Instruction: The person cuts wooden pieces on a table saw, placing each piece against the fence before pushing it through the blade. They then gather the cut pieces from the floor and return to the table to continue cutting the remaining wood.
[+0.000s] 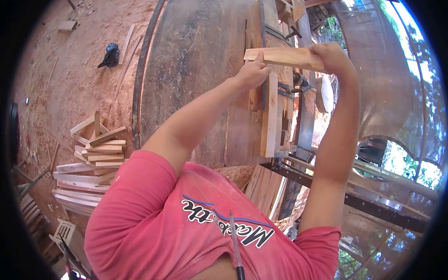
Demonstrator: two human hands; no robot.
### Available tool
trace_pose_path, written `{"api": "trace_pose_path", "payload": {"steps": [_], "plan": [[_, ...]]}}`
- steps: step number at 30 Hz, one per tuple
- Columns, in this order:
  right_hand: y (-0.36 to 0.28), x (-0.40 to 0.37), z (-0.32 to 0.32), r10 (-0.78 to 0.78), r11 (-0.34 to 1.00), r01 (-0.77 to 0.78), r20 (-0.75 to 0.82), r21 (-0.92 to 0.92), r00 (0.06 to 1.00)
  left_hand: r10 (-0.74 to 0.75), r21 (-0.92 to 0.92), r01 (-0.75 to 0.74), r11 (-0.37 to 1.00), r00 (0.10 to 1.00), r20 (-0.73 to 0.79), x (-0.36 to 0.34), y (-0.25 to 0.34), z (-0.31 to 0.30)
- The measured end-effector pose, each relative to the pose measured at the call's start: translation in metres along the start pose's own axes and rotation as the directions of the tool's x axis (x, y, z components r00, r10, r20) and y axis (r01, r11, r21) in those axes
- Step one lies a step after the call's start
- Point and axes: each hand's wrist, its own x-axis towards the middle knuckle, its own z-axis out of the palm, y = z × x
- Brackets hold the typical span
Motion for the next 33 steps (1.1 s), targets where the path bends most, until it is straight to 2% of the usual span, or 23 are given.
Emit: {"api": "trace_pose_path", "payload": {"steps": [1, 3, 4, 8, 11, 13, 14, 15, 16, 17, 18, 19, 20, 22, 23, 24, 25, 26, 27, 29, 30, 32, 33], "plan": [[0.004, 0.007, -0.001, -0.001, 1.000, 0.001, 0.003, 0.000, 1.000, 0.002, 0.009, -0.002, 1.000, 1.000, -0.006, 0.003, 0.000, 0.001], [0.011, 0.021, -0.007, 0.209, 0.964, -0.210, 0.022, 0.166, 0.978, 0.002, 0.017, -0.001, 1.000, 1.000, -0.014, 0.007, -0.001, 0.002], [0.012, 0.029, -0.010, 0.334, 0.871, -0.332, 0.059, 0.363, 0.941, 0.004, 0.024, -0.004, 1.000, 1.000, -0.031, 0.009, 0.000, 0.003], [0.007, 0.045, -0.018, 0.355, 0.861, -0.346, 0.047, 0.372, 0.934, 0.016, 0.074, -0.011, 0.997, 0.998, -0.064, 0.021, -0.007, 0.008], [0.006, 0.048, -0.019, 0.439, 0.786, -0.433, 0.095, 0.440, 0.893, -0.007, 0.087, 0.014, 0.996, 0.997, -0.079, 0.022, -0.006, 0.008], [0.017, 0.035, -0.010, 0.197, 0.950, -0.185, -0.026, 0.252, 0.980, 0.012, 0.131, -0.005, 0.991, 0.999, -0.053, 0.015, -0.005, 0.007], [0.026, 0.023, 0.000, -0.129, 0.985, 0.121, -0.052, -0.125, 0.990, 0.026, 0.172, -0.021, 0.985, 0.999, -0.028, 0.010, -0.004, 0.007], [0.032, 0.008, 0.009, -0.428, 0.785, 0.396, 0.045, -0.477, 0.903, 0.041, 0.175, -0.036, 0.984, 0.999, -0.028, 0.004, -0.006, 0.007], [0.001, -0.024, 0.022, 0.203, 0.974, -0.198, 0.041, -0.111, 0.978, 0.053, 0.200, -0.051, 0.979, 0.999, -0.005, -0.006, -0.015, 0.011], [-0.070, -0.056, 0.026, 0.545, 0.798, -0.553, 0.104, 0.241, 0.832, 0.064, 0.225, -0.067, 0.972, 0.998, 0.021, -0.015, -0.025, 0.017], [-0.094, -0.086, 0.056, 0.585, 0.776, -0.553, -0.017, 0.304, 0.811, 0.076, 0.229, -0.081, 0.970, 0.997, 0.030, -0.026, -0.038, 0.025], [-0.085, -0.115, 0.097, 0.472, 0.830, -0.405, -0.096, 0.383, 0.877, 0.112, 0.233, -0.116, 0.965, 0.993, 0.028, -0.036, -0.051, 0.033], [-0.112, -0.139, 0.125, 0.447, 0.877, -0.370, -0.240, 0.306, 0.862, 0.146, 0.241, -0.149, 0.959, 0.989, 0.029, -0.047, -0.058, 0.036], [-0.158, -0.171, 0.160, 0.592, 0.784, -0.548, -0.087, 0.291, 0.801, 0.101, 0.248, -0.129, 0.960, 0.987, 0.123, -0.071, -0.051, 0.023], [-0.167, -0.184, 0.187, 0.607, 0.778, -0.567, -0.094, 0.269, 0.789, 0.048, 0.247, -0.098, 0.964, 0.978, 0.202, -0.083, -0.048, 0.018], [-0.182, -0.191, 0.194, 0.624, 0.747, -0.589, -0.021, 0.309, 0.781, 0.053, 0.258, -0.109, 0.960, 0.975, 0.215, -0.094, -0.049, 0.015], [-0.187, -0.204, 0.209, 0.633, 0.738, -0.592, -0.029, 0.326, 0.773, 0.072, 0.386, -0.168, 0.907, 0.965, 0.251, -0.105, -0.050, 0.013], [-0.188, -0.216, 0.232, 0.618, 0.750, -0.542, -0.109, 0.379, 0.779, 0.087, 0.504, -0.230, 0.833, 0.953, 0.291, -0.114, -0.050, 0.013], [-0.193, -0.227, 0.247, 0.603, 0.761, -0.491, -0.185, 0.425, 0.776, 0.087, 0.511, -0.243, 0.825, 0.947, 0.310, -0.130, -0.038, 0.015], [-0.215, -0.245, 0.213, 0.635, 0.721, -0.523, -0.133, 0.454, 0.761, 0.432, 0.569, -0.536, 0.624, 0.843, 0.320, -0.162, -0.002, 0.013], [-0.221, -0.256, 0.191, 0.623, 0.726, -0.506, -0.135, 0.466, 0.770, 0.429, 0.568, -0.543, 0.618, 0.839, 0.335, -0.166, 0.004, 0.018], [-0.213, -0.279, 0.175, 0.615, 0.728, -0.489, -0.143, 0.481, 0.776, 0.745, 0.296, -0.784, 0.546, 0.616, 0.255, -0.168, 0.017, 0.035], [-0.198, -0.296, 0.171, 0.650, 0.423, -0.160, -0.176, 0.892, 0.739, 0.748, 0.293, -0.789, 0.541, 0.610, 0.261, -0.170, 0.031, 0.037]]}}
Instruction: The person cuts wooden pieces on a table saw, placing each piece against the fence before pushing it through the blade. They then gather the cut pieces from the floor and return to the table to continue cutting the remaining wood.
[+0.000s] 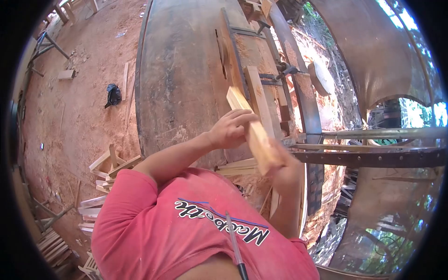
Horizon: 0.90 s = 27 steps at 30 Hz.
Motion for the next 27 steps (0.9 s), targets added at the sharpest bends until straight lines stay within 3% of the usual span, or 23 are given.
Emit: {"api": "trace_pose_path", "payload": {"steps": [1, 2, 3, 4, 5, 6, 7, 8, 9, 10, 11, 12, 13, 14, 16, 17, 18, 19, 20, 21, 22, 24, 27], "plan": [[0.002, -0.001, -0.012, 0.022, 0.817, 0.012, -0.052, 0.577, 0.998, -0.066, -0.091, 0.058, 0.994, 0.994, -0.087, 0.013, 0.014, -0.010], [0.005, 0.002, -0.012, 0.018, 0.817, 0.016, -0.055, 0.576, 0.998, -0.139, -0.183, 0.107, 0.977, 0.976, -0.168, 0.027, 0.024, -0.018], [0.014, 0.008, -0.008, 0.063, 0.899, -0.015, -0.095, 0.438, 0.993, -0.247, -0.241, 0.215, 0.946, 0.963, -0.112, 0.037, 0.028, -0.023], [0.024, 0.012, -0.003, 0.102, 0.955, -0.056, -0.146, 0.290, 0.984, -0.243, -0.243, 0.211, 0.947, 0.964, -0.107, 0.038, 0.030, -0.021], [0.037, 0.014, 0.018, 0.079, 0.984, -0.094, -0.096, -0.153, 0.992, -0.555, -0.513, 0.450, 0.731, 0.829, -0.064, 0.040, 0.031, -0.019], [0.069, 0.012, 0.036, -0.120, 0.900, 0.098, -0.026, -0.426, 0.992, -0.785, -0.716, 0.579, 0.389, 0.615, 0.071, 0.042, 0.031, -0.015], [0.100, 0.010, 0.051, -0.287, 0.708, 0.281, 0.100, -0.648, 0.953, -0.860, -0.830, 0.524, 0.193, 0.497, 0.114, 0.032, 0.015, 0.005], [0.116, 0.008, 0.069, -0.157, 0.853, 0.138, 0.004, -0.504, 0.988, -0.859, -0.832, 0.518, 0.197, 0.500, 0.109, 0.020, -0.002, 0.015], [0.122, 0.008, 0.082, -0.007, 0.944, -0.013, -0.061, -0.329, 0.998, -0.900, -0.659, 0.735, 0.160, 0.383, 0.209, 0.006, -0.019, 0.019], [0.119, 0.011, 0.084, -0.015, 0.943, -0.003, -0.052, -0.332, 0.999, -0.934, -0.436, 0.894, 0.100, 0.236, 0.269, -0.002, -0.029, 0.021], [0.114, 0.014, 0.088, 0.114, 0.909, -0.116, -0.028, -0.401, 0.993, -0.937, -0.437, 0.894, 0.098, 0.231, 0.262, -0.011, -0.032, 0.027], [0.110, 0.015, 0.093, 0.247, 0.855, -0.225, -0.016, -0.467, 0.969, -0.920, -0.354, 0.899, 0.257, 0.339, 0.194, -0.020, -0.029, 0.030], [0.106, 0.015, 0.098, 0.250, 0.856, -0.227, -0.013, -0.464, 0.968, -0.882, -0.256, 0.877, 0.406, 0.450, 0.142, -0.028, -0.028, 0.034], [0.102, 0.016, 0.101, 0.271, 0.852, -0.249, -0.018, -0.461, 0.962, -0.882, -0.254, 0.879, 0.403, 0.447, 0.147, -0.034, -0.030, 0.038], [0.103, 0.018, 0.104, 0.284, 0.847, -0.265, -0.030, -0.460, 0.958, -0.661, 0.141, 0.675, 0.724, 0.738, -0.135, -0.036, -0.035, 0.038], [0.110, 0.018, 0.107, 0.272, 0.838, -0.261, -0.050, -0.479, 0.961, -0.660, 0.139, 0.674, 0.725, 0.738, -0.138, -0.035, -0.041, 0.037], [0.115, 0.018, 0.108, 0.262, 0.827, -0.259, -0.066, -0.499, 0.963, -0.783, -0.055, 0.793, 0.607, 0.608, 0.132, -0.032, -0.049, 0.033], [0.120, 0.015, 0.107, 0.266, 0.825, -0.260, -0.060, -0.502, 0.962, -0.787, -0.192, 0.892, 0.409, 0.452, 0.421, -0.030, -0.053, 0.029], [0.124, 0.013, 0.106, 0.148, 0.835, -0.152, -0.052, -0.529, 0.988, -0.788, -0.191, 0.894, 0.404, 0.447, 0.424, -0.033, -0.057, 0.031], [0.122, 0.012, 0.105, 0.028, 0.831, -0.046, -0.041, -0.555, 0.999, -0.749, -0.156, 0.845, 0.512, 0.528, 0.400, -0.037, -0.060, 0.034], [0.119, 0.010, 0.103, 0.035, 0.830, -0.051, -0.040, -0.555, 0.999, -0.699, -0.119, 0.782, 0.612, 0.605, 0.382, -0.039, -0.063, 0.037], [0.111, 0.008, 0.097, 0.203, 0.737, -0.036, 0.171, -0.675, 0.964, -0.686, -0.049, 0.759, 0.649, 0.612, 0.393, -0.041, -0.066, 0.041], [0.121, 0.015, 0.095, 0.105, 0.780, 0.047, 0.205, -0.624, 0.973, -0.682, 0.025, 0.740, 0.672, 0.605, 0.411, -0.038, -0.071, 0.045]]}}
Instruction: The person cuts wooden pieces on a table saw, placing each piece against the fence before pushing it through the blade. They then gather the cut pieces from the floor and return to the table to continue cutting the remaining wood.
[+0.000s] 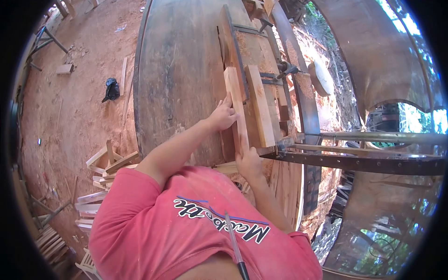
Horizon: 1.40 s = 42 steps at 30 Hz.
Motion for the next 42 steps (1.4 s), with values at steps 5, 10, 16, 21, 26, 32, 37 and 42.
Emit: {"api": "trace_pose_path", "payload": {"steps": [5, 10, 16, 21, 26, 32, 37, 42], "plan": [[-0.010, 0.018, -0.010, 0.025, 0.998, -0.022, 0.046, -0.054, 0.999, -0.027, -0.073, 0.028, 0.997, 0.999, 0.023, 0.010, -0.003, -0.012], [-0.017, 0.037, -0.017, 0.044, 0.994, -0.036, 0.075, -0.104, 0.996, -0.027, 0.013, 0.027, 1.000, 0.999, 0.038, 0.026, -0.011, -0.018], [-0.026, 0.052, -0.024, 0.078, 0.991, -0.064, 0.110, -0.120, 0.991, -0.021, 0.020, 0.020, 1.000, 0.999, 0.039, 0.036, -0.015, -0.027], [-0.025, 0.058, -0.022, 0.079, 0.992, -0.068, 0.100, -0.110, 0.992, -0.027, 0.062, 0.024, 0.998, 0.999, 0.043, 0.043, -0.019, -0.027], [-0.026, 0.061, -0.023, 0.078, 0.991, -0.065, 0.104, -0.118, 0.992, -0.028, 0.055, 0.025, 0.998, 0.998, 0.048, 0.044, -0.019, -0.031], [-0.028, 0.063, -0.024, 0.073, 0.992, -0.063, 0.095, -0.112, 0.993, -0.078, 0.034, 0.076, 0.997, 0.995, 0.066, 0.044, -0.015, -0.036], [-0.026, 0.065, -0.022, 0.066, 0.992, -0.056, 0.084, -0.110, 0.994, -0.076, 0.027, 0.075, 0.997, 0.996, 0.053, 0.046, -0.016, -0.037], [-0.020, 0.067, -0.018, 0.021, 0.993, -0.014, 0.063, -0.116, 0.998, -0.078, -0.007, 0.079, 0.997, 0.996, 0.039, 0.047, -0.017, -0.036]]}}
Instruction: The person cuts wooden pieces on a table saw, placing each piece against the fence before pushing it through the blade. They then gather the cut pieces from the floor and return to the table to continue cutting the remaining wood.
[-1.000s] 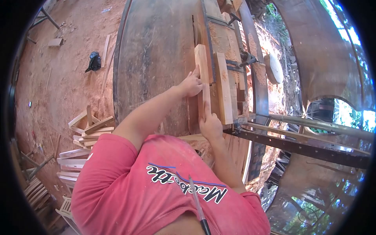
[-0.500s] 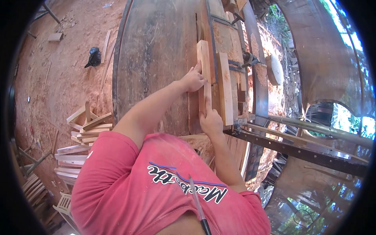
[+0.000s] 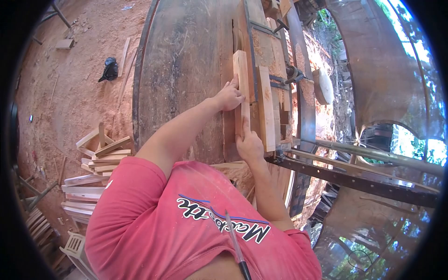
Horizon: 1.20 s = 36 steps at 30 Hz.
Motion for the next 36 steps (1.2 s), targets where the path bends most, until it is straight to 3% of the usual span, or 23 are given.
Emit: {"api": "trace_pose_path", "payload": {"steps": [2, 4, 8, 9, 10, 11, 13, 14, 16, 18, 23, 25, 28, 30, 31, 33, 35, 36], "plan": [[0.004, 0.001, 0.000, -0.011, 1.000, 0.011, 0.000, -0.015, 1.000, 0.001, -0.018, -0.001, 1.000, 1.000, -0.018, 0.003, -0.004, -0.001], [-0.001, 0.004, -0.014, -0.031, 0.999, 0.032, 0.003, -0.026, 1.000, 0.036, -0.199, -0.038, 0.979, 0.999, -0.011, 0.010, -0.015, -0.007], [-0.016, 0.001, -0.070, -0.034, 0.999, 0.034, -0.010, -0.003, 0.999, 0.027, -0.246, -0.046, 0.968, 0.997, -0.079, 0.006, -0.005, -0.021], [-0.020, 0.003, -0.084, -0.037, 0.999, 0.036, -0.026, -0.034, 0.999, 0.058, -0.221, -0.081, 0.972, 0.992, -0.111, 0.009, -0.006, -0.022], [-0.031, 0.006, -0.104, 0.091, 0.996, -0.088, 0.082, -0.032, 0.992, 0.089, -0.196, -0.117, 0.974, 0.986, -0.142, 0.011, -0.006, -0.024], [-0.033, 0.009, -0.116, 0.091, 0.995, -0.089, 0.081, -0.035, 0.993, 0.091, -0.199, -0.119, 0.973, 0.985, -0.144, 0.013, -0.006, -0.027], [-0.034, 0.017, -0.137, 0.013, 0.999, -0.014, 0.031, 0.032, 0.999, 0.202, 0.059, -0.197, 0.979, 0.974, -0.103, 0.013, -0.002, -0.039], [-0.041, 0.021, -0.149, 0.035, 0.999, -0.035, 0.012, 0.027, 0.999, 0.204, 0.058, -0.199, 0.978, 0.973, -0.108, 0.017, -0.001, -0.039], [-0.026, 0.040, -0.162, -0.042, 0.998, 0.043, -0.015, 0.054, 0.999, 0.125, -0.170, -0.162, 0.972, 0.969, -0.212, 0.025, 0.001, -0.037], [-0.027, 0.058, -0.179, -0.121, 0.976, 0.127, -0.046, 0.179, 0.992, 0.148, -0.153, -0.186, 0.971, 0.961, -0.233, 0.026, 0.006, -0.043], [-0.046, 0.112, -0.236, -0.119, 0.984, 0.110, 0.062, 0.137, 0.991, 0.167, -0.160, -0.215, 0.963, 0.948, -0.269, 0.034, 0.017, -0.060], [-0.057, 0.130, -0.257, -0.146, 0.984, 0.137, 0.083, 0.113, 0.986, 0.032, -0.315, -0.125, 0.941, 0.958, -0.284, 0.045, 0.019, -0.061], [-0.066, 0.162, -0.283, -0.169, 0.985, 0.172, 0.157, -0.009, 0.973, -0.012, -0.403, -0.108, 0.909, 0.959, -0.284, 0.050, 0.024, -0.067], [-0.059, 0.191, -0.297, -0.453, 0.865, 0.489, 0.245, -0.112, 0.857, -0.024, -0.413, -0.102, 0.905, 0.958, -0.287, 0.050, 0.029, -0.074], [-0.062, 0.200, -0.298, -0.451, 0.866, 0.487, 0.248, -0.112, 0.858, -0.032, -0.422, -0.098, 0.901, 0.957, -0.290, 0.052, 0.031, -0.075], [-0.069, 0.213, -0.304, -0.247, 0.969, 0.239, 0.189, 0.065, 0.950, -0.027, -0.413, -0.111, 0.904, 0.949, -0.313, 0.062, 0.028, -0.074], [-0.079, 0.221, -0.308, -0.278, 0.961, 0.275, 0.161, 0.039, 0.947, -0.022, -0.402, -0.123, 0.907, 0.941, -0.338, 0.070, 0.023, -0.072], [-0.080, 0.229, -0.310, -0.170, 0.981, 0.152, 0.159, 0.117, 0.973, -0.023, -0.398, -0.112, 0.911, 0.947, -0.320, 0.071, 0.024, -0.073]]}}
